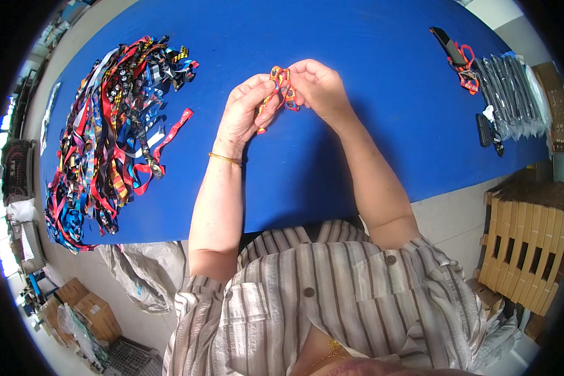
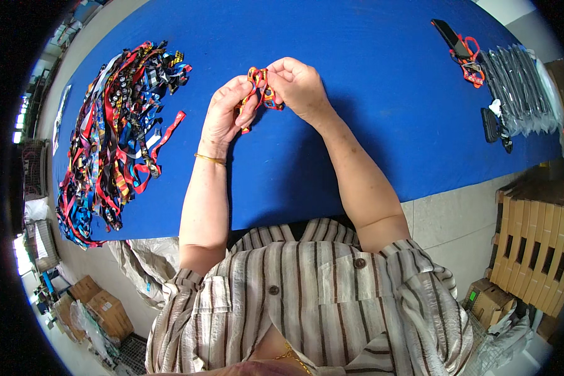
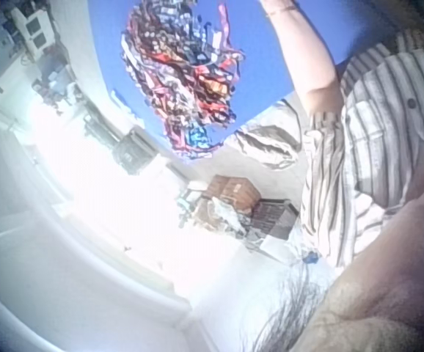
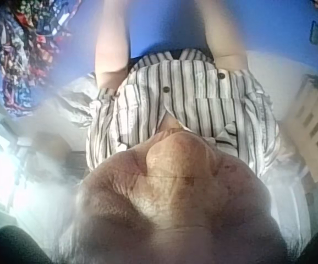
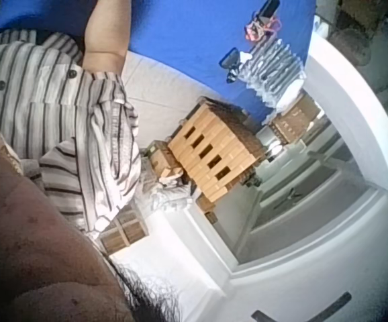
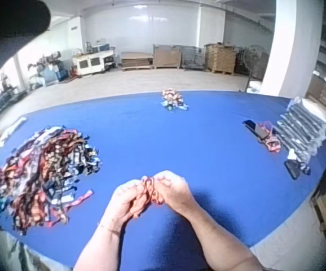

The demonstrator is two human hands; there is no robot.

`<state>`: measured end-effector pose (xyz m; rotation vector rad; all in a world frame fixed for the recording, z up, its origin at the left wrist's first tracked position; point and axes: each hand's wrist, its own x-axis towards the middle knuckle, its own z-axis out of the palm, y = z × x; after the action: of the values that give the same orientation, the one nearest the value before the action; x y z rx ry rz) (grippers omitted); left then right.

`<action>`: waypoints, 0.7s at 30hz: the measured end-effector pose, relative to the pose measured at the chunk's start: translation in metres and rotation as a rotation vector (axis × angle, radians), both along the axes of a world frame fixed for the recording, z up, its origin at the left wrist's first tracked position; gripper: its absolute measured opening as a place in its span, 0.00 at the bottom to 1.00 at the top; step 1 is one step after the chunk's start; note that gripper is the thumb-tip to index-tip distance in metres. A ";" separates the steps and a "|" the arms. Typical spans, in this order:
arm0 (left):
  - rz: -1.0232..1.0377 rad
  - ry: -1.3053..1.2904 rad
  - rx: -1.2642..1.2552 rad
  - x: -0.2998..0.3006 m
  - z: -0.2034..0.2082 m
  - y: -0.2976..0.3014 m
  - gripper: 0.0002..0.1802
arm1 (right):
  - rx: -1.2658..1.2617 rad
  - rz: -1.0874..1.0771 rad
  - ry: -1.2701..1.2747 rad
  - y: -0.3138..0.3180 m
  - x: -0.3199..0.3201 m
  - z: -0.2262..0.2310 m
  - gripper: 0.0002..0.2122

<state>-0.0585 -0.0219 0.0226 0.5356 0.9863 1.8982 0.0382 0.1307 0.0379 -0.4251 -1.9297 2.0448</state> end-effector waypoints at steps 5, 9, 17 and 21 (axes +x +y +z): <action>0.056 0.041 -0.073 0.001 0.002 0.002 0.10 | 0.121 -0.006 0.110 0.002 -0.003 -0.011 0.09; 0.098 0.040 -0.086 0.004 0.004 0.003 0.10 | 0.065 0.030 0.068 0.001 0.000 0.000 0.08; 0.149 0.038 0.039 0.000 -0.005 0.005 0.09 | -0.069 -0.048 0.157 0.007 0.000 -0.001 0.07; 0.227 -0.007 0.115 -0.002 -0.007 0.005 0.08 | -0.219 -0.028 0.203 0.017 -0.002 -0.009 0.06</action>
<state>-0.0601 -0.0165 0.0157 0.5009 0.9708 2.1674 0.0358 0.1481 0.0290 -0.2779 -1.5828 2.1963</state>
